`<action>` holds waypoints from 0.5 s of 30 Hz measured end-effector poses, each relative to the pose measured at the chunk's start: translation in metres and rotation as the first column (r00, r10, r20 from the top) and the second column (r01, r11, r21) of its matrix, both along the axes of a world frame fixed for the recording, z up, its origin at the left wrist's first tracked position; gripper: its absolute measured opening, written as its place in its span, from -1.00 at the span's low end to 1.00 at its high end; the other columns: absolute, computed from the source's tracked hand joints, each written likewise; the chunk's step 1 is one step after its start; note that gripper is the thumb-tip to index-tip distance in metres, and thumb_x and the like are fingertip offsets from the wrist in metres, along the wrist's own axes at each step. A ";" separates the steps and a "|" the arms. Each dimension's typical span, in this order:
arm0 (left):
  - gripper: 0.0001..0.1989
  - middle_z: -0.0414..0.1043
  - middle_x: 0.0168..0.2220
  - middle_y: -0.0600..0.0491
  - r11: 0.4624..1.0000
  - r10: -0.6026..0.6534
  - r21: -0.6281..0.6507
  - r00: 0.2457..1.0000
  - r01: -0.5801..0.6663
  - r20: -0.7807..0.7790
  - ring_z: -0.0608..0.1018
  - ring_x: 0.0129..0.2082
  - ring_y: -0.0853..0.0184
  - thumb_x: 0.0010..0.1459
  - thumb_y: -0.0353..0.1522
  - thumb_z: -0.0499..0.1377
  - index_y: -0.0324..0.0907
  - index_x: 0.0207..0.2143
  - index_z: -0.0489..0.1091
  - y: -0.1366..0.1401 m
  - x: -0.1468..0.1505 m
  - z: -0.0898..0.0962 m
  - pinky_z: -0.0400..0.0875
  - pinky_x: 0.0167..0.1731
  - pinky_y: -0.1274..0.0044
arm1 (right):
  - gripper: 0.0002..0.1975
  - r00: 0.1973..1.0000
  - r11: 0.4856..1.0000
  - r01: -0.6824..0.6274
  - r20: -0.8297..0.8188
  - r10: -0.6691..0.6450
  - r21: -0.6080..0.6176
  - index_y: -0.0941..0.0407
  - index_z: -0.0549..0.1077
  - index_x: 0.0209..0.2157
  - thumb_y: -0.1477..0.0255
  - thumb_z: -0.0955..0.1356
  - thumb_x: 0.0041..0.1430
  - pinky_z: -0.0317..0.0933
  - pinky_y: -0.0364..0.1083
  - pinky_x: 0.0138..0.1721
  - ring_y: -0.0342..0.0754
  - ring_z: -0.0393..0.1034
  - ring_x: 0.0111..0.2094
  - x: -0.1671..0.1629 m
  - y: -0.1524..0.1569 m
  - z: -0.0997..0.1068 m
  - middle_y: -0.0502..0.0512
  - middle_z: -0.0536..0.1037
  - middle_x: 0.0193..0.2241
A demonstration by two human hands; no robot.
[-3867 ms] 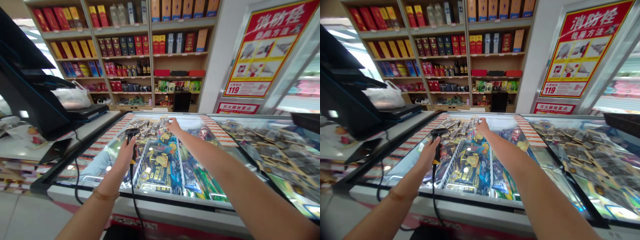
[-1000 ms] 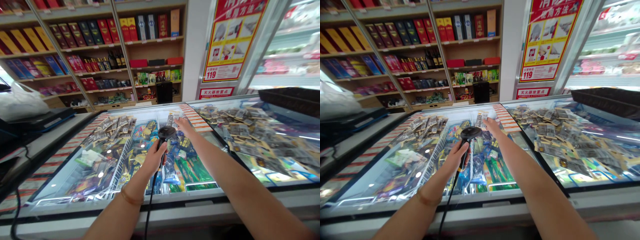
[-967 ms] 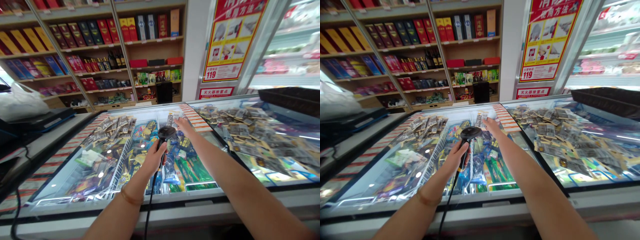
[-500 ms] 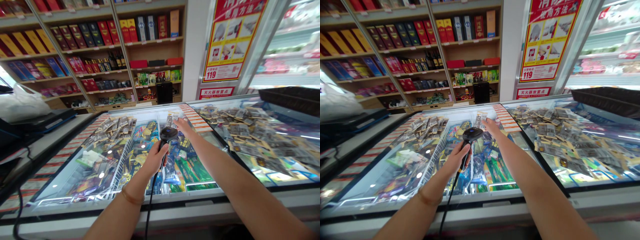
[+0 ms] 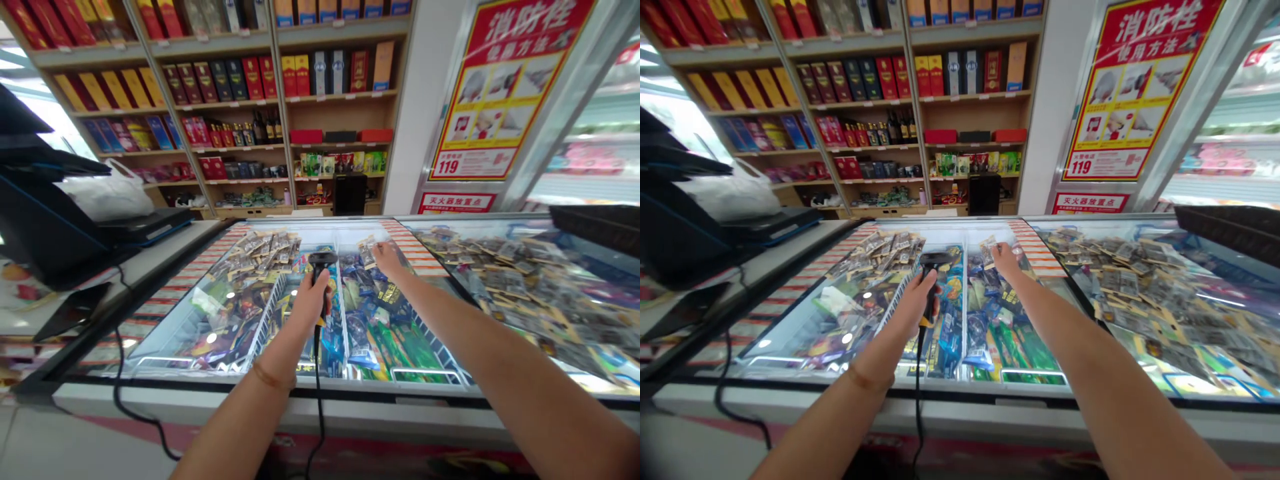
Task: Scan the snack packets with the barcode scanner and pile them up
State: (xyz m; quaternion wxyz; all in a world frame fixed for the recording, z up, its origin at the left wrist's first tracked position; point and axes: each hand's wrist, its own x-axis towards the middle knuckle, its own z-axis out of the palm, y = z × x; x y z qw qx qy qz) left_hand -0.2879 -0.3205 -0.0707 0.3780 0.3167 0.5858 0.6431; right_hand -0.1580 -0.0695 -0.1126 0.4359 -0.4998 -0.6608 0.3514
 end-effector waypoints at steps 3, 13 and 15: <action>-0.48 0.37 -0.54 0.17 0.992 0.129 0.009 0.992 -0.128 -0.015 0.34 -0.75 0.47 -0.04 0.08 0.32 -0.12 -0.35 0.26 -0.029 -0.038 0.011 0.17 -0.75 0.59 | -0.70 0.983 0.975 -0.173 -0.092 0.162 -0.139 0.13 0.39 0.02 0.47 0.28 0.26 0.35 -0.10 -0.44 -0.05 0.44 -0.50 -0.031 -0.025 0.011 0.05 0.55 -0.44; -0.58 0.31 -0.62 0.19 0.866 0.479 -0.125 0.875 -0.484 -0.068 0.31 -0.75 0.44 0.04 0.01 0.24 -0.13 -0.36 0.27 -0.125 -0.135 0.018 0.19 -0.75 0.58 | -0.69 0.881 0.868 -0.451 -0.259 0.397 -0.207 0.11 0.35 0.08 0.52 0.36 0.32 0.39 -0.20 -0.48 -0.18 0.49 -0.54 -0.208 -0.114 0.057 0.06 0.60 -0.28; -0.58 0.30 -0.62 0.19 0.857 0.492 -0.134 0.867 -0.497 -0.072 0.31 -0.76 0.44 0.05 0.02 0.23 -0.13 -0.36 0.27 -0.135 -0.139 0.021 0.19 -0.76 0.59 | -0.61 0.864 0.843 -0.487 -0.267 0.427 -0.229 0.10 0.32 0.14 0.53 0.37 0.31 0.45 -0.16 -0.41 -0.16 0.52 -0.48 -0.229 -0.121 0.064 0.09 0.60 -0.25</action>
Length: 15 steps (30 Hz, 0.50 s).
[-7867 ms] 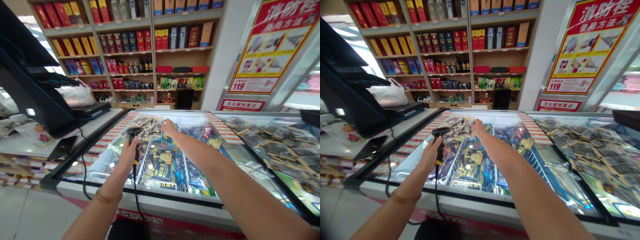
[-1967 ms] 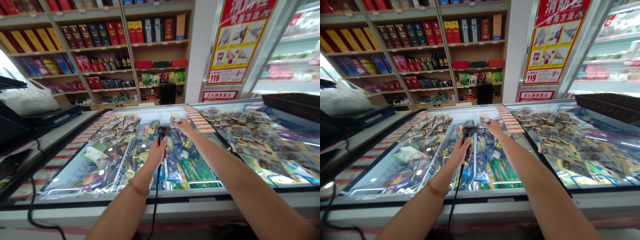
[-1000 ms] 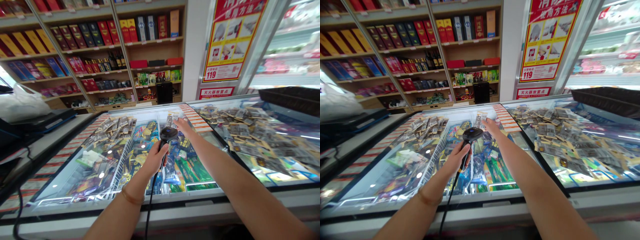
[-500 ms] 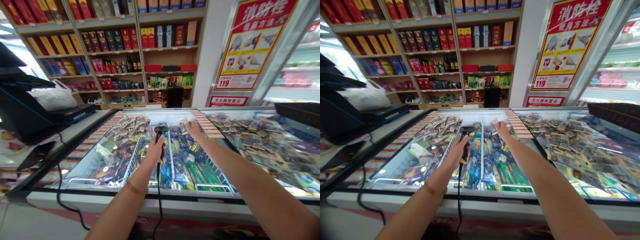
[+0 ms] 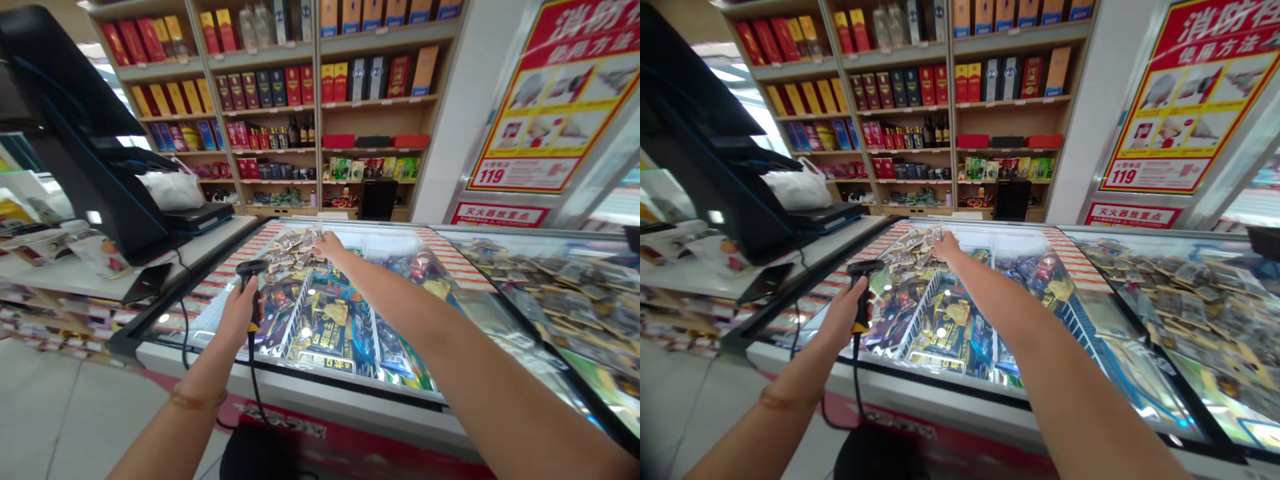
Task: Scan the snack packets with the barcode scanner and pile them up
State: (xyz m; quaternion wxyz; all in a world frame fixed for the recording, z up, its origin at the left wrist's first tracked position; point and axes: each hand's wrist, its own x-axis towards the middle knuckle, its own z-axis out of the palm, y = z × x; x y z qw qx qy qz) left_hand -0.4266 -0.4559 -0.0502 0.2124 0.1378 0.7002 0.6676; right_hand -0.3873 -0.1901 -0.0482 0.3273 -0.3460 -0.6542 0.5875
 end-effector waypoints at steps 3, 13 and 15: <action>-0.55 0.31 -0.62 0.18 1.000 -0.012 0.005 1.000 0.011 0.005 0.32 -0.76 0.44 0.03 0.04 0.25 -0.13 -0.36 0.27 -0.006 -0.001 0.000 0.19 -0.76 0.59 | -0.38 0.999 0.999 -0.044 0.002 0.044 -0.026 0.07 0.22 0.29 0.55 0.41 0.25 0.51 -0.09 -0.34 -0.11 0.54 -0.44 -0.012 -0.002 0.002 0.14 0.59 -0.20; -0.49 0.36 -0.56 0.19 0.973 -0.184 0.141 0.983 0.184 -0.015 0.35 -0.73 0.47 -0.05 0.06 0.33 -0.12 -0.35 0.26 0.051 0.041 -0.013 0.21 -0.74 0.60 | -0.37 1.000 0.987 0.019 0.017 -0.022 0.158 0.02 0.36 0.24 0.46 0.45 0.12 0.55 0.02 -0.21 -0.14 0.57 -0.38 0.108 0.038 -0.031 0.31 0.29 0.34; -0.49 0.35 -0.57 0.19 0.957 -0.250 0.149 0.968 0.248 -0.006 0.34 -0.73 0.47 -0.05 0.06 0.34 -0.12 -0.36 0.26 0.070 0.061 -0.014 0.21 -0.74 0.60 | -0.44 0.996 0.978 0.065 0.052 -0.077 0.199 0.05 0.42 0.18 0.46 0.44 0.11 0.53 -0.02 -0.25 -0.14 0.56 -0.37 0.158 0.052 -0.036 0.28 0.31 0.33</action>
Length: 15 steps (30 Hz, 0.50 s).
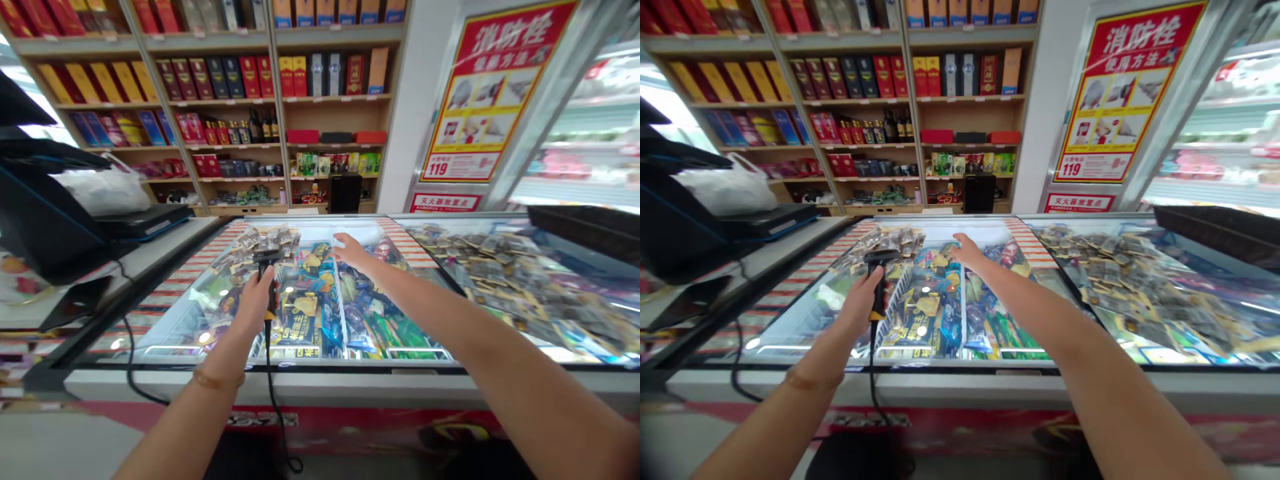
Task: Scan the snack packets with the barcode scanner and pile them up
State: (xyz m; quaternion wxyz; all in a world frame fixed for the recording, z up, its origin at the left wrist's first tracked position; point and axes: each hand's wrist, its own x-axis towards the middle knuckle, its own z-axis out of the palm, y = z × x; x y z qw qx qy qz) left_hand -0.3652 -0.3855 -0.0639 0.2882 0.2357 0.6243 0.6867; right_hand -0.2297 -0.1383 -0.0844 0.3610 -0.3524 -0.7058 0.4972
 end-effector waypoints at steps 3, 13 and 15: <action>-0.49 0.34 -0.58 0.20 0.995 -0.100 0.022 0.995 0.100 0.005 0.33 -0.74 0.47 -0.05 0.06 0.34 -0.12 -0.37 0.25 0.030 0.035 0.001 0.20 -0.75 0.59 | -0.53 0.987 0.990 0.132 0.082 -0.136 0.052 0.10 0.49 0.09 0.47 0.42 0.10 0.49 -0.06 -0.31 -0.11 0.56 -0.36 0.080 0.021 -0.003 0.26 0.48 0.19; -0.46 0.38 -0.53 0.19 0.913 -0.402 0.065 0.915 0.403 -0.022 0.36 -0.74 0.48 -0.07 0.08 0.35 -0.12 -0.35 0.26 0.098 0.126 -0.016 0.23 -0.76 0.59 | -0.84 0.597 0.959 -0.019 0.773 -0.216 0.283 0.11 0.56 -0.55 0.45 0.58 -0.18 0.26 -0.12 -0.34 -0.07 0.43 -0.49 0.332 0.064 0.024 -0.02 0.56 -0.58; -0.45 0.38 -0.52 0.20 0.907 -0.416 0.049 0.908 0.418 -0.047 0.36 -0.74 0.49 -0.09 0.09 0.35 -0.12 -0.35 0.26 0.099 0.129 -0.024 0.22 -0.76 0.60 | -0.79 0.529 0.968 -0.049 0.828 -0.185 0.248 0.12 0.57 -0.53 0.47 0.62 -0.25 0.23 -0.13 -0.36 -0.08 0.43 -0.50 0.355 0.061 0.028 -0.02 0.57 -0.56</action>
